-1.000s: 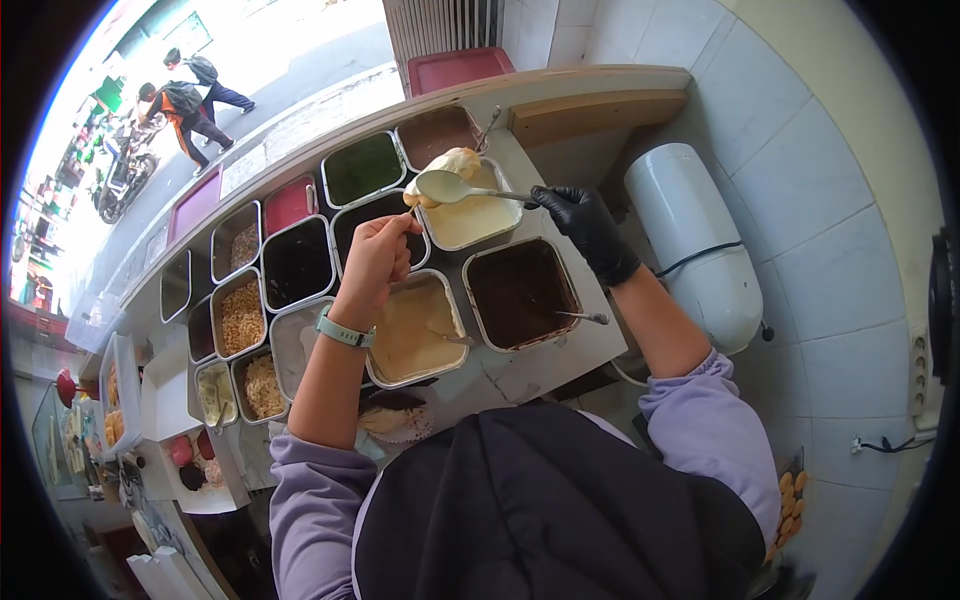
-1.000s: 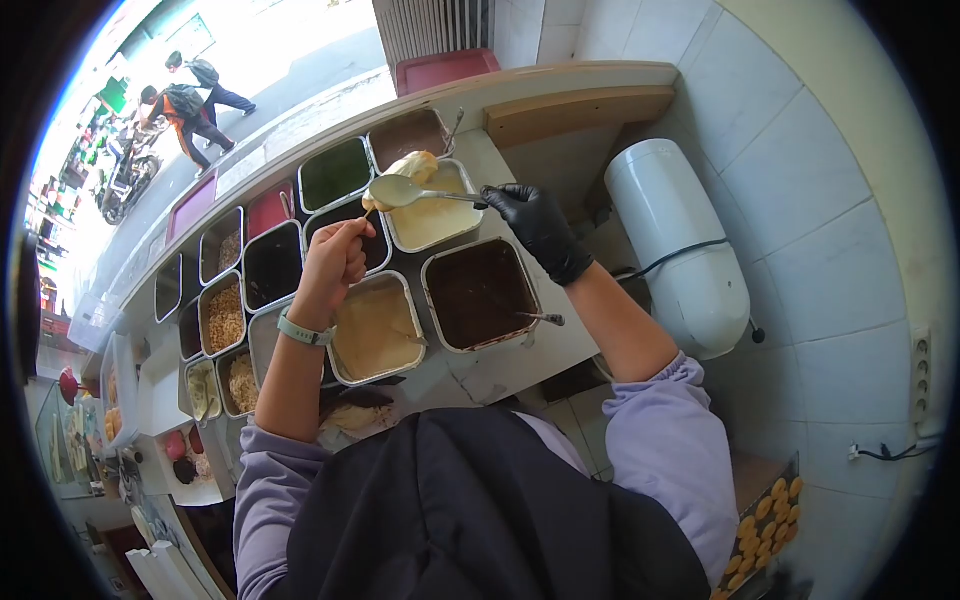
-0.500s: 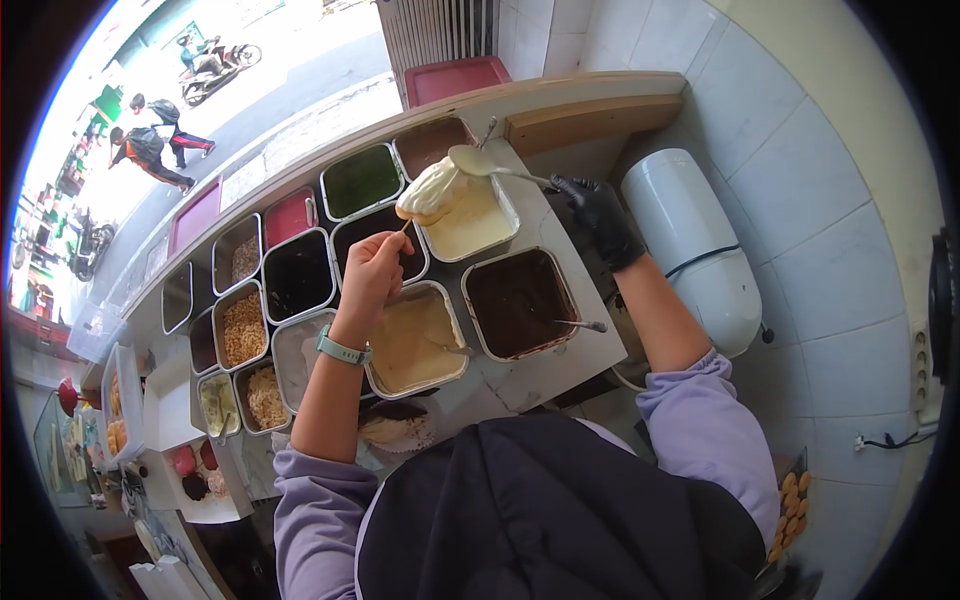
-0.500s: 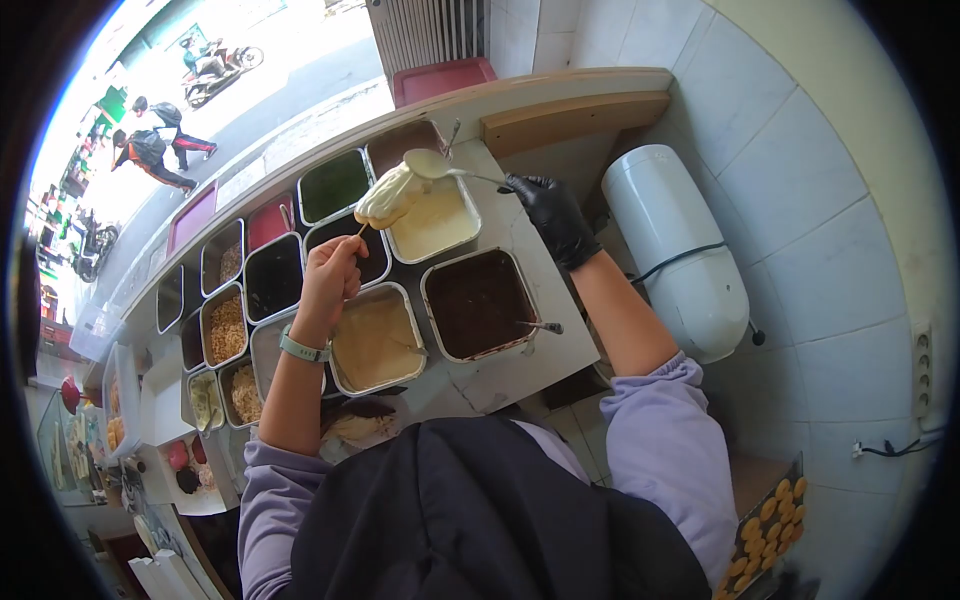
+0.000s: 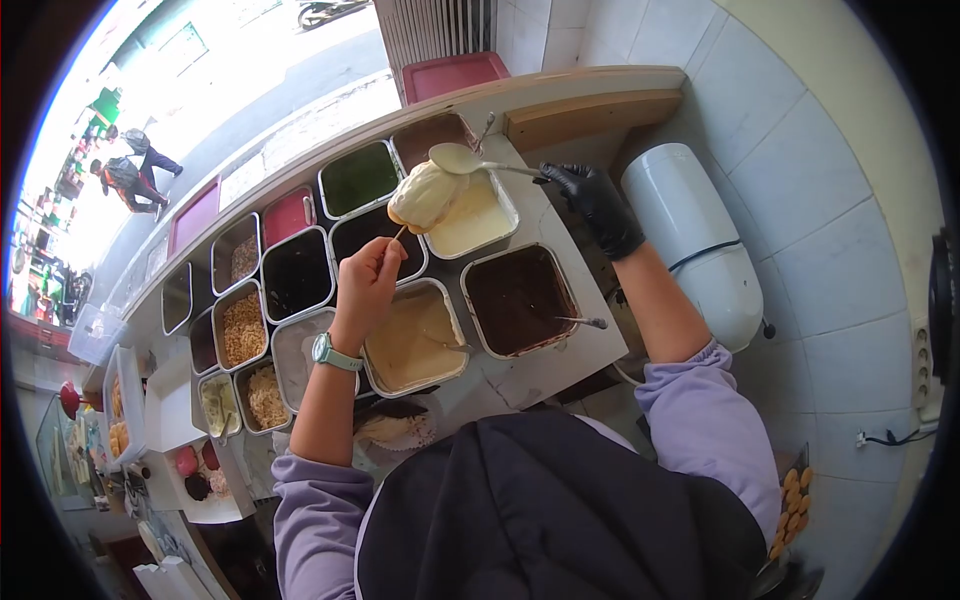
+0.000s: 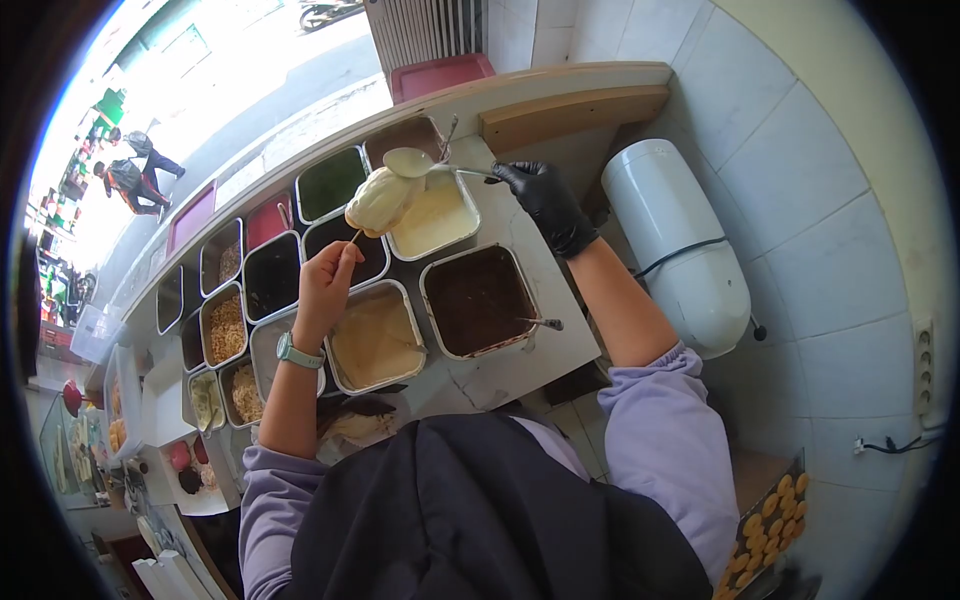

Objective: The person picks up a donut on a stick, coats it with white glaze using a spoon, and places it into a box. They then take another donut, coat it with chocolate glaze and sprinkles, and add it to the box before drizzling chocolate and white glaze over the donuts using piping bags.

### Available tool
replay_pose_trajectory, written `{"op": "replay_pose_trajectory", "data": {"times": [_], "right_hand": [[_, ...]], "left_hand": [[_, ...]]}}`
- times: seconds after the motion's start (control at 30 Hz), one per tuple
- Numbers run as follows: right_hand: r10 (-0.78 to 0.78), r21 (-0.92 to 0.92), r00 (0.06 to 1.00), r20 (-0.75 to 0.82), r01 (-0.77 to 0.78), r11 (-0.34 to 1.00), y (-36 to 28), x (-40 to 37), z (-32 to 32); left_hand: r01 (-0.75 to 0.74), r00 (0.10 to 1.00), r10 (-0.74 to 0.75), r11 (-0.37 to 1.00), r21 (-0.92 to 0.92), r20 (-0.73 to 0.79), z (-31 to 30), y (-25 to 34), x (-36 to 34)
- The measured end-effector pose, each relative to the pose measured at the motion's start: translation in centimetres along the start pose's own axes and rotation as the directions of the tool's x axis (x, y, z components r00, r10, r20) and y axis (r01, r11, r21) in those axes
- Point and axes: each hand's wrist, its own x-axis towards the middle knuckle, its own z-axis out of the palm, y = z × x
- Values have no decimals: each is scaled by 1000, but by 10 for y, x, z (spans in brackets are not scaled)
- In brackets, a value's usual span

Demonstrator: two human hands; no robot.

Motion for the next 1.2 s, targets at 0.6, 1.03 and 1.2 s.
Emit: {"op": "replay_pose_trajectory", "data": {"times": [0.6,1.03,1.2], "right_hand": [[-622,-689,783,-9,447,571,-10,-29,7],[-113,-91,994,-7,112,990,-3,-7,13],[-3,37,1000,9,3,999,-25,-13,7]], "left_hand": [[-75,997,73,961,268,20,-7,-10,-9],[-248,963,268,909,334,-13,10,-7,-8],[-245,963,268,908,339,-22,9,-3,-10]]}}
